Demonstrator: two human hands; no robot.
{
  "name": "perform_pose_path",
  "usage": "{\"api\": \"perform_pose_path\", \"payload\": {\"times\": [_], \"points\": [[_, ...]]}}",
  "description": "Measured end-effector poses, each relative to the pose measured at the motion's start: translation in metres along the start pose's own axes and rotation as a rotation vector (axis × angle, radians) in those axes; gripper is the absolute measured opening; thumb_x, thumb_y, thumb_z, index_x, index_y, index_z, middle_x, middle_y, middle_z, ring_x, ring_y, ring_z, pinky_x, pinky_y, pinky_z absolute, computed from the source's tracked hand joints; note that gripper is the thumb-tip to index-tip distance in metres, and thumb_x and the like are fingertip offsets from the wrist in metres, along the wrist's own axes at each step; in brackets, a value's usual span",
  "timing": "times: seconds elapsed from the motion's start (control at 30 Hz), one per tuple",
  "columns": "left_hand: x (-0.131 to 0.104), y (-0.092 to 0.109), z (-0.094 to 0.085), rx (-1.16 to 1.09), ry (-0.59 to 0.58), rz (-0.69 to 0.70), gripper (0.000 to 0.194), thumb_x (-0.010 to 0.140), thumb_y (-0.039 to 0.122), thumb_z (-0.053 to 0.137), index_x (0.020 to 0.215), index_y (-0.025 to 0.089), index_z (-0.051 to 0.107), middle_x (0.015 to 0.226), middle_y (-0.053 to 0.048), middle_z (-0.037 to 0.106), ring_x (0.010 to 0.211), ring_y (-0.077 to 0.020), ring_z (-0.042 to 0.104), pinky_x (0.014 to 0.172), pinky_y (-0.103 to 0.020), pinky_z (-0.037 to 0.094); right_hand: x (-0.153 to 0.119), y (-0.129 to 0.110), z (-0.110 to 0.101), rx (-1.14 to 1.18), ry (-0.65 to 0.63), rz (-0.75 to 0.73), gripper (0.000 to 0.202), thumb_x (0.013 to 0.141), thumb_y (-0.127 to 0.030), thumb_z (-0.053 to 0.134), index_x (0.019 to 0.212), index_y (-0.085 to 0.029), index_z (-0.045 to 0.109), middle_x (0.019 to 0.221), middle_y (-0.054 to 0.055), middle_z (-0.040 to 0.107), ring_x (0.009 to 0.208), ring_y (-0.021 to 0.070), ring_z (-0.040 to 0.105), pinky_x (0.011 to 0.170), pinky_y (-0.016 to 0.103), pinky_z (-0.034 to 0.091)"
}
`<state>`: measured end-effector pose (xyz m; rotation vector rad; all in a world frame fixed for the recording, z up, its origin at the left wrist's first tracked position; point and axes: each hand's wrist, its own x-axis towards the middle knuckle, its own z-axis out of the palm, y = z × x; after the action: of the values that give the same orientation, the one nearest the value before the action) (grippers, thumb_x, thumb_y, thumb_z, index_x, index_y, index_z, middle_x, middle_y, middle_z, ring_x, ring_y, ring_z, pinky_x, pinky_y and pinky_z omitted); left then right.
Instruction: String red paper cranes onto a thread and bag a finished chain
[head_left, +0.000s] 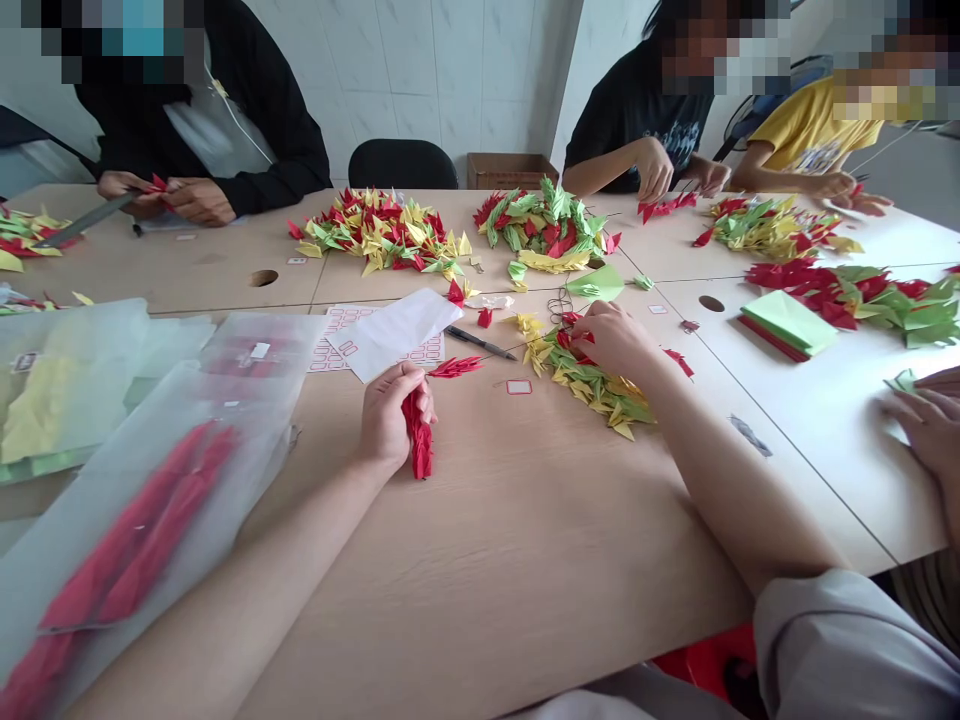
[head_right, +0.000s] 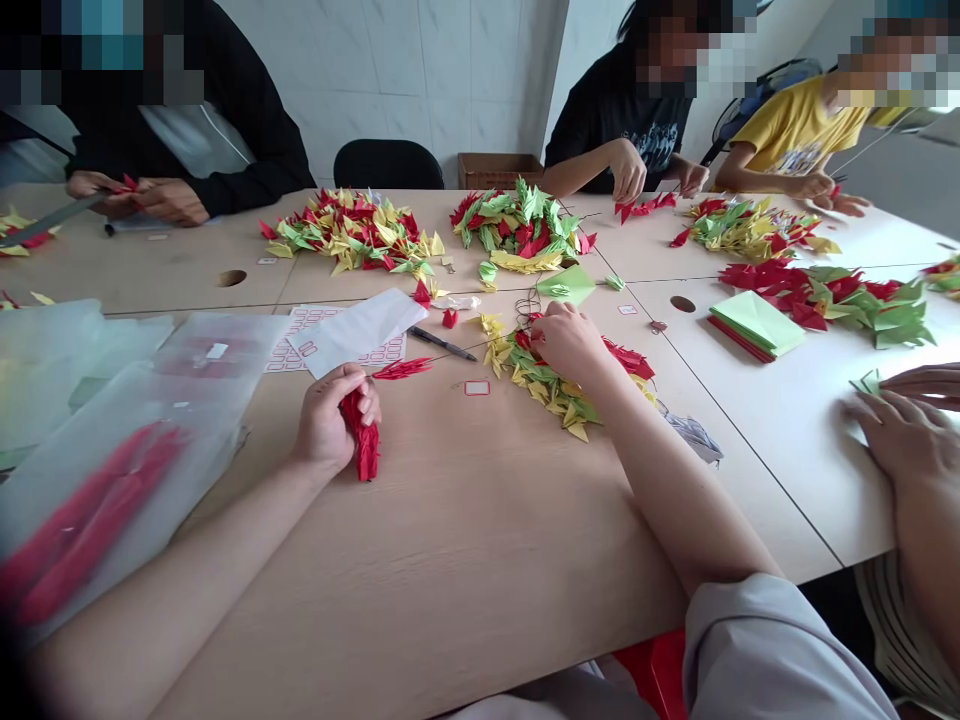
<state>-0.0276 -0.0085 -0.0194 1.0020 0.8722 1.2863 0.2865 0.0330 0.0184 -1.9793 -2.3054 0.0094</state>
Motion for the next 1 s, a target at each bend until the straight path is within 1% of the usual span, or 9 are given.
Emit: {"api": "perform_pose_path", "payload": {"times": [0.13, 0.27, 0.4, 0.5, 0.6, 0.7, 0.77, 0.87, 1.0], "points": [[0.006, 0.006, -0.005, 0.044, 0.068, 0.030, 0.022, 0.078, 0.024, 0.058, 0.059, 0.018, 0.049, 0.046, 0.006, 0.045, 0.039, -0.0077, 0.042, 0.041, -0.020, 0.041, -0.001, 0.009, -0.019, 0.175, 0.056, 0.003, 0.018, 0.085, -0.029, 0.054, 0.084, -0.018, 0.068, 0.089, 0.008, 0.064, 0.083, 0.0223, 0.057, 0.073, 0.034, 0.044], [0.011, 0.009, -0.010, 0.109, 0.142, 0.118, 0.022, 0.076, 0.023, 0.058, 0.057, 0.018, 0.048, 0.047, 0.006, 0.045, 0.040, -0.0081, 0.042, 0.041, -0.021, 0.040, -0.006, 0.016, -0.043, 0.407, 0.147, 0.194, 0.015, 0.082, -0.032, 0.058, 0.079, -0.019, 0.064, 0.066, 0.001, 0.058, 0.059, 0.0131, 0.047, 0.059, 0.029, 0.036], [0.014, 0.009, -0.015, 0.232, 0.121, 0.147, 0.022, 0.078, 0.025, 0.056, 0.058, 0.019, 0.050, 0.048, 0.006, 0.046, 0.041, -0.0091, 0.044, 0.045, -0.023, 0.041, -0.012, 0.013, -0.056, 0.638, 0.205, 0.217, 0.010, 0.080, -0.027, 0.059, 0.076, -0.019, 0.063, 0.070, 0.001, 0.061, 0.058, 0.0112, 0.046, 0.057, 0.027, 0.036], [0.016, 0.014, -0.019, 0.519, 0.037, 0.118, 0.021, 0.077, 0.024, 0.054, 0.057, 0.019, 0.051, 0.052, 0.003, 0.052, 0.049, -0.0110, 0.050, 0.052, -0.023, 0.042, -0.016, 0.009, -0.061, 0.825, 0.161, 0.095, 0.008, 0.080, -0.022, 0.056, 0.074, -0.018, 0.061, 0.072, 0.002, 0.062, 0.063, 0.0117, 0.050, 0.060, 0.027, 0.038], [0.015, 0.027, -0.019, 1.011, -0.095, 0.003, 0.021, 0.078, 0.025, 0.052, 0.058, 0.019, 0.052, 0.059, 0.001, 0.058, 0.056, -0.0138, 0.055, 0.057, -0.026, 0.040, -0.021, 0.003, -0.066, 0.819, 0.030, -0.019, 0.007, 0.080, -0.020, 0.058, 0.075, -0.019, 0.062, 0.071, 0.001, 0.059, 0.062, 0.0110, 0.048, 0.059, 0.027, 0.036], [0.010, 0.040, -0.008, 1.371, -0.185, 0.011, 0.015, 0.081, 0.029, 0.051, 0.072, 0.020, 0.059, 0.075, -0.002, 0.065, 0.069, -0.0193, 0.060, 0.063, -0.029, 0.043, -0.027, -0.002, -0.072, 0.738, -0.163, -0.129, 0.007, 0.082, -0.023, 0.060, 0.076, -0.020, 0.063, 0.068, -0.001, 0.054, 0.058, 0.0102, 0.043, 0.055, 0.027, 0.032], [0.008, 0.045, 0.004, 1.440, -0.227, 0.137, 0.015, 0.083, 0.029, 0.052, 0.089, 0.020, 0.062, 0.099, -0.006, 0.067, 0.088, -0.0233, 0.063, 0.074, -0.033, 0.047, -0.031, -0.005, -0.075, 0.704, -0.222, -0.172, 0.008, 0.083, -0.024, 0.060, 0.077, -0.020, 0.063, 0.067, -0.001, 0.054, 0.058, 0.0105, 0.043, 0.054, 0.027, 0.032], [0.010, 0.042, 0.026, 1.436, -0.348, 0.206, 0.022, 0.086, 0.033, 0.053, 0.100, 0.019, 0.062, 0.110, -0.009, 0.065, 0.102, -0.0270, 0.061, 0.085, -0.038, 0.048, -0.036, -0.011, -0.080, 0.712, -0.204, -0.217, 0.009, 0.084, -0.025, 0.060, 0.079, -0.020, 0.064, 0.071, 0.000, 0.057, 0.061, 0.0115, 0.047, 0.056, 0.027, 0.036], [0.016, 0.028, 0.060, 1.222, -0.539, 0.290, 0.037, 0.086, 0.033, 0.058, 0.121, 0.020, 0.057, 0.127, -0.009, 0.062, 0.117, -0.0265, 0.057, 0.101, -0.041, 0.044, -0.042, -0.020, -0.087, 0.795, -0.182, -0.301, 0.010, 0.085, -0.026, 0.061, 0.080, -0.018, 0.064, 0.076, 0.002, 0.061, 0.067, 0.0128, 0.052, 0.061, 0.028, 0.042]]}}
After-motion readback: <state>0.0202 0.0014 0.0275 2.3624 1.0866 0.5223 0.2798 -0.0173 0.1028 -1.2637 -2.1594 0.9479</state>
